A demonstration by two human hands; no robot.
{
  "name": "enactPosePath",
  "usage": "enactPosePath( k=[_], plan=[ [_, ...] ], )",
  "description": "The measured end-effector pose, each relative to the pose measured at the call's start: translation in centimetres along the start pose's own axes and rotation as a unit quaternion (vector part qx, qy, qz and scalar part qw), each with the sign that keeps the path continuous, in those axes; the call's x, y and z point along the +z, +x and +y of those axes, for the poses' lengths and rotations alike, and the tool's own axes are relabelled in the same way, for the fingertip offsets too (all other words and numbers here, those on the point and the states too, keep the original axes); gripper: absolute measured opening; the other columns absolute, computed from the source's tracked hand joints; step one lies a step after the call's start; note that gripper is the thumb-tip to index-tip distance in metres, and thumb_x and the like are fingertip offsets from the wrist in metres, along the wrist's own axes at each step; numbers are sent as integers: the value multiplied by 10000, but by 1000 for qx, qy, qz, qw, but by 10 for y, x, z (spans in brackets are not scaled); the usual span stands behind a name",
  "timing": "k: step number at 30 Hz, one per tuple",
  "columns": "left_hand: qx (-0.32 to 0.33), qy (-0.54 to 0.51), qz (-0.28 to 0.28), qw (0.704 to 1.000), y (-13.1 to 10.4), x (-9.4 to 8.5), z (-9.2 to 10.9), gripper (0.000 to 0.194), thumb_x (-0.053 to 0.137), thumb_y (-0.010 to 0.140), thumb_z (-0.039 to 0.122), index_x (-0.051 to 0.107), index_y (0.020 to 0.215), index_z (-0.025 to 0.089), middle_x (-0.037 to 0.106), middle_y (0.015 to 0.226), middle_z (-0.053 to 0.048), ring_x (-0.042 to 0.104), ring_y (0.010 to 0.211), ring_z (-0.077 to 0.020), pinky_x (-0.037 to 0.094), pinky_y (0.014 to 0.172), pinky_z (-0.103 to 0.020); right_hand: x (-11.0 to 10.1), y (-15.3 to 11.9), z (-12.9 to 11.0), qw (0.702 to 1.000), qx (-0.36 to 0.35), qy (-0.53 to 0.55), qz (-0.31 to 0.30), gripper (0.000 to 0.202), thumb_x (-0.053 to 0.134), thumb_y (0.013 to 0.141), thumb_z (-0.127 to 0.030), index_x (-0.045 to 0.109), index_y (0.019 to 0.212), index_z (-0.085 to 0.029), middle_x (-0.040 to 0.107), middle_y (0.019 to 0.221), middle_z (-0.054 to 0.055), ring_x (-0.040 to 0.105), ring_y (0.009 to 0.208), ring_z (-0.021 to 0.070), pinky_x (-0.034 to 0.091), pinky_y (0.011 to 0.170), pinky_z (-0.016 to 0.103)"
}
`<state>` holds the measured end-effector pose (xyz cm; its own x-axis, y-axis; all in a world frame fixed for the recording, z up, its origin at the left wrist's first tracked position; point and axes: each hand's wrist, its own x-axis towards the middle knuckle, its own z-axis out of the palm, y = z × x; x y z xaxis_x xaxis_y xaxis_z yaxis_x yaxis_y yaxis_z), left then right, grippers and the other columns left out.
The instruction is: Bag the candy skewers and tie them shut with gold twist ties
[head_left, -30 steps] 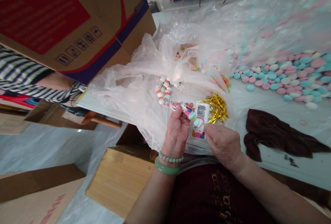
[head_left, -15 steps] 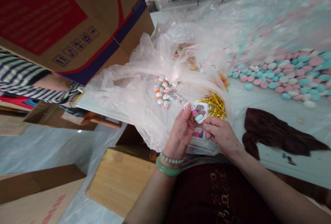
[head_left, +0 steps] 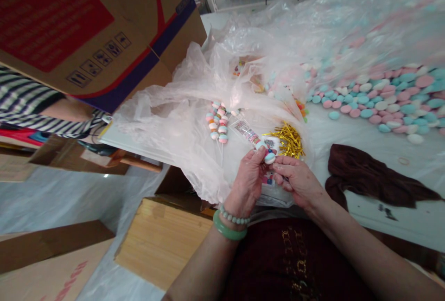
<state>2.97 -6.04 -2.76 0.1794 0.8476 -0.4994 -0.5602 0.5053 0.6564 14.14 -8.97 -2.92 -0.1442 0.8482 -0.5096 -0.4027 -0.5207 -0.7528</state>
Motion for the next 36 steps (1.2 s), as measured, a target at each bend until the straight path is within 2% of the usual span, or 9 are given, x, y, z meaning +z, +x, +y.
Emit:
enactPosePath(
  k=[4, 8, 11, 15, 19, 23, 28, 33, 36],
  plan=[
    [-79, -41, 13, 996, 4, -5, 12, 259, 621, 844, 396, 634, 835, 138, 665, 765, -49, 626, 643, -139, 509, 634, -263, 0, 0, 4, 1000, -4, -19, -6, 177, 656, 674, -329, 571, 669, -174, 477, 433, -59, 250, 350, 41, 108, 350, 187],
    [-51, -67, 41, 996, 8, -8, 20, 146, 599, 865, 297, 599, 923, 163, 667, 818, -45, 661, 706, -164, 536, 708, -317, -1, 1, 8, 997, -2, -72, -5, 169, 619, 700, -331, 572, 641, -180, 473, 430, -53, 286, 374, 58, 158, 378, 198],
    [-46, -78, 39, 995, 9, -5, 16, 181, 539, 903, 335, 578, 910, 158, 670, 868, -67, 681, 758, -185, 548, 733, -340, -2, 2, 9, 989, -38, -144, -1, 176, 560, 732, -301, 553, 590, -196, 456, 420, -52, 343, 407, 81, 243, 430, 214],
    [-32, -73, 57, 995, 7, 2, 10, 289, 438, 948, 373, 571, 834, 143, 672, 845, -89, 689, 767, -191, 559, 745, -335, -6, -1, 10, 916, -168, -363, 39, 202, 504, 806, -269, 597, 631, -227, 534, 512, -29, 487, 518, 132, 354, 549, 253],
    [-29, -91, 67, 993, 6, 8, 12, 333, 389, 965, 368, 568, 807, 136, 671, 809, -87, 687, 757, -184, 567, 749, -328, -8, -6, 16, 838, -249, -468, 129, 229, 488, 875, -298, 662, 1022, -271, 701, 838, 26, 621, 711, 202, 426, 656, 305],
    [-42, -110, 74, 990, 4, 13, 15, 352, 365, 971, 377, 562, 798, 143, 679, 846, -98, 687, 780, -180, 567, 765, -321, -10, -8, 21, 820, -304, -470, 120, 309, 494, 901, -285, 630, 1178, -297, 711, 1075, 47, 661, 883, 230, 475, 773, 330],
    [-40, -110, 71, 991, 3, 13, 14, 313, 396, 960, 382, 548, 810, 152, 681, 894, -108, 695, 837, -212, 556, 805, -366, -14, -9, 20, 792, -334, -505, 81, 303, 485, 921, -260, 687, 1147, -268, 734, 1008, 81, 665, 907, 239, 480, 852, 344],
    [-30, -102, 62, 992, 2, 14, 11, 299, 402, 961, 371, 541, 812, 152, 684, 909, -106, 692, 876, -214, 533, 849, -378, -14, -11, 20, 725, -353, -588, 67, 355, 432, 932, -183, 680, 1183, -223, 744, 921, 95, 672, 885, 213, 490, 815, 293],
    [-14, -81, 50, 995, 0, 15, 7, 298, 435, 950, 385, 560, 822, 148, 687, 873, -95, 686, 876, -204, 521, 857, -365, -13, -10, 21, 728, -382, -563, 80, 350, 423, 927, -169, 683, 1157, -215, 746, 926, 84, 677, 888, 201, 500, 807, 286]
  ],
)
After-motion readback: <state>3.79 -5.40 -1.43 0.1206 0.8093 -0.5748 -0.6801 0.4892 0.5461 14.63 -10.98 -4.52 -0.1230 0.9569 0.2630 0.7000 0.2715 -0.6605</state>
